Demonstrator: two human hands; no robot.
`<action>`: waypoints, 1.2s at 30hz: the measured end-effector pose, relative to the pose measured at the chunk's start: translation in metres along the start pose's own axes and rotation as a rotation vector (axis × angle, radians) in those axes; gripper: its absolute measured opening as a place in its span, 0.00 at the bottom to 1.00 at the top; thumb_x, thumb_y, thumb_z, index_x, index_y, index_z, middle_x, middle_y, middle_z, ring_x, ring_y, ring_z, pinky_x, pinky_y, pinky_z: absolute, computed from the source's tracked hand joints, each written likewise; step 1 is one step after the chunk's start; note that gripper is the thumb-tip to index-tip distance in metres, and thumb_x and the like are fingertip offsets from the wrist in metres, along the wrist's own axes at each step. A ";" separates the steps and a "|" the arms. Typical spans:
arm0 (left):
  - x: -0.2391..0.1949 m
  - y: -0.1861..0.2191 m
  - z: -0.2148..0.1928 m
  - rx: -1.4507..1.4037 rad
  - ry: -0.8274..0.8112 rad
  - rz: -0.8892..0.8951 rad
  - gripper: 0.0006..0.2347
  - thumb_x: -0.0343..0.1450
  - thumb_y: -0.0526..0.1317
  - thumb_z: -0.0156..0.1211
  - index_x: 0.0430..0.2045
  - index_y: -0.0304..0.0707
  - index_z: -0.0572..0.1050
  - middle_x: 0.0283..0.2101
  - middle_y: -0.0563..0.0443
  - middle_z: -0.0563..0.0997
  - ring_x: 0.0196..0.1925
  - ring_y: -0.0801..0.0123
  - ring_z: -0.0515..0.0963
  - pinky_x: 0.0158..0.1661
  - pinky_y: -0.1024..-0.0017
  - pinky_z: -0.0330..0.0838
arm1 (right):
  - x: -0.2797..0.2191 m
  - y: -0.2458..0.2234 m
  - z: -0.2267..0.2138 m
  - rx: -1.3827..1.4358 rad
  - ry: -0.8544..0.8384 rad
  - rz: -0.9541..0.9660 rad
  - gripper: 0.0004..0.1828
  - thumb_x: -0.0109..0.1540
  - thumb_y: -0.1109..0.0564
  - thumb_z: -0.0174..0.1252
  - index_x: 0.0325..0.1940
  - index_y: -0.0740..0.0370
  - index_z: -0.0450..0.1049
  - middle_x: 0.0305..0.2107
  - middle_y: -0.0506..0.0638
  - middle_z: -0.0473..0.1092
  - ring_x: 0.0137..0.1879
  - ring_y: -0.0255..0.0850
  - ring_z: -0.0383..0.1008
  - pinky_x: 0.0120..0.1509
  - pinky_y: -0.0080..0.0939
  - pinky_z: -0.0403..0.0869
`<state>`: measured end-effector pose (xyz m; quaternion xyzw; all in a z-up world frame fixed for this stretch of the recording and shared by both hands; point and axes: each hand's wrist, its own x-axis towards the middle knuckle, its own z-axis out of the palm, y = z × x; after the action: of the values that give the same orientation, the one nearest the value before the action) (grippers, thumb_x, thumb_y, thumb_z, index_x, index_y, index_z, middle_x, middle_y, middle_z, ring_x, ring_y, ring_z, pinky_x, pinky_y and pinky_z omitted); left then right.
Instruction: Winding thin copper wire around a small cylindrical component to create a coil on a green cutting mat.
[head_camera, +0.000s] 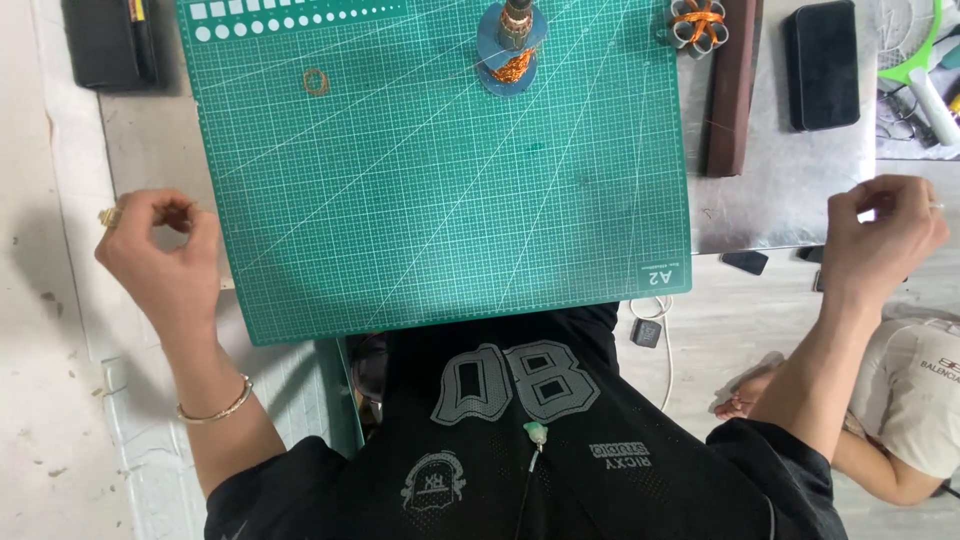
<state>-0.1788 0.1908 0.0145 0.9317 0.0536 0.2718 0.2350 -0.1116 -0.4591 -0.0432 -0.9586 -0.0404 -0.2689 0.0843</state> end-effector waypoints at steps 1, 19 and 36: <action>-0.004 -0.003 -0.004 0.007 -0.005 -0.020 0.03 0.65 0.24 0.56 0.27 0.29 0.74 0.28 0.47 0.75 0.29 0.65 0.73 0.41 0.67 0.68 | -0.004 0.003 -0.002 -0.007 -0.005 0.031 0.06 0.60 0.71 0.60 0.37 0.67 0.70 0.31 0.52 0.69 0.32 0.43 0.69 0.46 0.45 0.65; -0.061 -0.030 -0.056 0.116 0.106 -0.076 0.04 0.70 0.21 0.59 0.31 0.25 0.76 0.28 0.44 0.76 0.30 0.65 0.75 0.32 0.73 0.66 | -0.056 0.064 -0.026 -0.132 0.139 0.133 0.02 0.71 0.70 0.55 0.43 0.69 0.70 0.31 0.53 0.67 0.34 0.41 0.70 0.34 0.40 0.67; -0.033 0.014 -0.083 0.020 -0.415 -0.517 0.11 0.71 0.34 0.52 0.46 0.34 0.73 0.42 0.49 0.77 0.39 0.65 0.74 0.40 0.69 0.66 | -0.027 0.026 -0.027 0.142 0.167 0.196 0.05 0.74 0.70 0.48 0.50 0.73 0.71 0.39 0.60 0.69 0.38 0.48 0.69 0.34 0.41 0.66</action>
<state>-0.2511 0.2048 0.0669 0.9251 0.2418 0.0073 0.2928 -0.1450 -0.4903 -0.0379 -0.9239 0.0414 -0.3346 0.1807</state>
